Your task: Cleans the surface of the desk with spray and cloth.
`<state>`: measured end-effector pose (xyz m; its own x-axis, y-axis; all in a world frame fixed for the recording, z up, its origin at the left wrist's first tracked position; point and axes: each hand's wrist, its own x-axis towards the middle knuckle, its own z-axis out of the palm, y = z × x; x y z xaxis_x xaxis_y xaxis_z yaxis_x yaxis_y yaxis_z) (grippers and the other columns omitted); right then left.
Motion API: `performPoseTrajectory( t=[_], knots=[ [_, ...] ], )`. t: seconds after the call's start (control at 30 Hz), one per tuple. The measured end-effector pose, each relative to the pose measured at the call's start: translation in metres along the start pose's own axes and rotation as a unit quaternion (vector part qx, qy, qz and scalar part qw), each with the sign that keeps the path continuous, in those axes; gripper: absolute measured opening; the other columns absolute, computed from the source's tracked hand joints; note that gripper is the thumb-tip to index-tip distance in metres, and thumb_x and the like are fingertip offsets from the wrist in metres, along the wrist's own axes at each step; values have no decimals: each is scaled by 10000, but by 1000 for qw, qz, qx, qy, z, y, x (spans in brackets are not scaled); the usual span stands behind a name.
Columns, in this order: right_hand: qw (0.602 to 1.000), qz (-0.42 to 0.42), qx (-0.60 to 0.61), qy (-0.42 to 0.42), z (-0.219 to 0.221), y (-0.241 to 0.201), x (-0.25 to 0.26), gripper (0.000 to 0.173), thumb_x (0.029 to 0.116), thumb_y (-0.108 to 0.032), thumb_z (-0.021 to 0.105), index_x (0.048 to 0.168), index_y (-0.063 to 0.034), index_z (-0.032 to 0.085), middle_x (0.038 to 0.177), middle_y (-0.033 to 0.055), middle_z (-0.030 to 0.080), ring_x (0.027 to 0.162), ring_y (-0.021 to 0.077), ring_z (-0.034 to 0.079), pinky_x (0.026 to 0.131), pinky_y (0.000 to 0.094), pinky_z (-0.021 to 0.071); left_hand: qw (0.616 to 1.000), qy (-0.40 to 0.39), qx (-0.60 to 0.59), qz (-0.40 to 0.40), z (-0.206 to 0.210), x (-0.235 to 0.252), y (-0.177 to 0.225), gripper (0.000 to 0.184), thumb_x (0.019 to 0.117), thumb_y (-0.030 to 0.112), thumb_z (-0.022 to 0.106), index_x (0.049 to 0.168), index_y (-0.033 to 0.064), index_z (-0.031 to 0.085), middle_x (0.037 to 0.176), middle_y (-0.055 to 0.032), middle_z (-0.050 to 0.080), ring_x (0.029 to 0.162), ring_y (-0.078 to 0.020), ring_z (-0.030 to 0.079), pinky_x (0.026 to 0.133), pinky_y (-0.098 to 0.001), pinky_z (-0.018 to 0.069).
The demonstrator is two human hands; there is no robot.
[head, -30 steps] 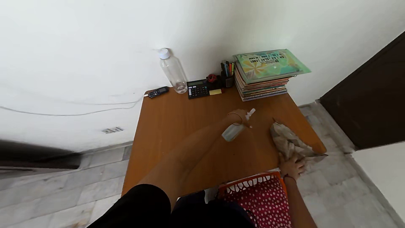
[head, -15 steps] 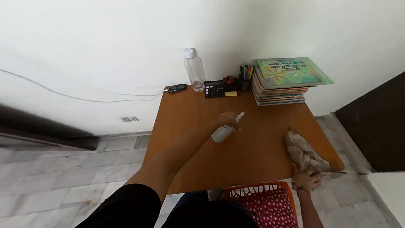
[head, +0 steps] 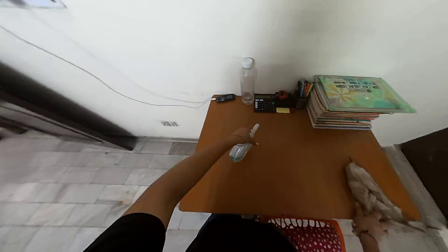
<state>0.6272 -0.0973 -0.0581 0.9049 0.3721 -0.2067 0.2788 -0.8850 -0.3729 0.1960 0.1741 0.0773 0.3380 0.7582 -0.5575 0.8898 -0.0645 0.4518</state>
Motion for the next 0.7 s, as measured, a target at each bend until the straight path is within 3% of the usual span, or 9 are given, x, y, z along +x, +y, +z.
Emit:
performPoseTrajectory(
  t=[0.13,0.27,0.37,0.5,0.57,0.63,0.7],
  knots=[
    [999,15,-30,-10,0,-9,-16,682,1014,-438,599,1564,-87,399,1618,309,278,1430,504,386,1111,589,400,982,116,-139,-43,-20,-12,-42,842,902,333,788,1560,62,337,1360,-321,555,1257,-480,555,1055,-630,425],
    [996,20,-53,-62,-5,-29,-52,697,998,-451,609,1557,-86,411,1612,293,301,1446,466,381,1134,581,377,945,215,-242,-51,-40,-4,-81,838,921,277,772,1576,59,297,1322,-342,572,1226,-498,569,1052,-633,420],
    [990,-1,-67,-126,-13,-39,-80,697,1000,-452,606,1521,-19,441,1570,329,350,1431,482,393,1140,602,355,919,266,-287,-51,-52,12,-98,829,931,255,760,1578,46,285,1320,-333,579,1219,-484,579,1050,-616,429],
    [976,-53,-1,-212,-30,-49,-110,637,988,-380,649,1396,93,529,1390,353,537,1314,457,525,1107,594,388,898,297,-322,-45,-69,31,-107,848,923,208,769,1585,58,261,1340,-332,566,1224,-481,576,1050,-607,433],
    [965,-37,66,-250,-46,-63,-131,588,1005,-355,622,1371,96,532,1295,289,607,1180,333,605,1035,512,456,897,301,-322,-38,-74,41,-111,874,920,195,771,1598,67,234,1361,-341,549,1235,-493,567,1055,-612,427],
    [951,-20,119,-284,-63,-79,-152,518,1038,-374,555,1341,46,535,1125,138,632,955,147,617,875,379,510,894,309,-325,-20,-77,52,-118,885,911,164,776,1599,63,228,1379,-350,531,1244,-504,556,1055,-619,424],
    [928,-9,170,-332,-75,-88,-165,457,1063,-399,470,1312,-21,538,1029,24,629,887,65,623,830,323,535,894,312,-321,-8,-77,59,-123,887,902,148,782,1590,39,234,1377,-354,530,1244,-511,554,1056,-619,423]
  ],
)
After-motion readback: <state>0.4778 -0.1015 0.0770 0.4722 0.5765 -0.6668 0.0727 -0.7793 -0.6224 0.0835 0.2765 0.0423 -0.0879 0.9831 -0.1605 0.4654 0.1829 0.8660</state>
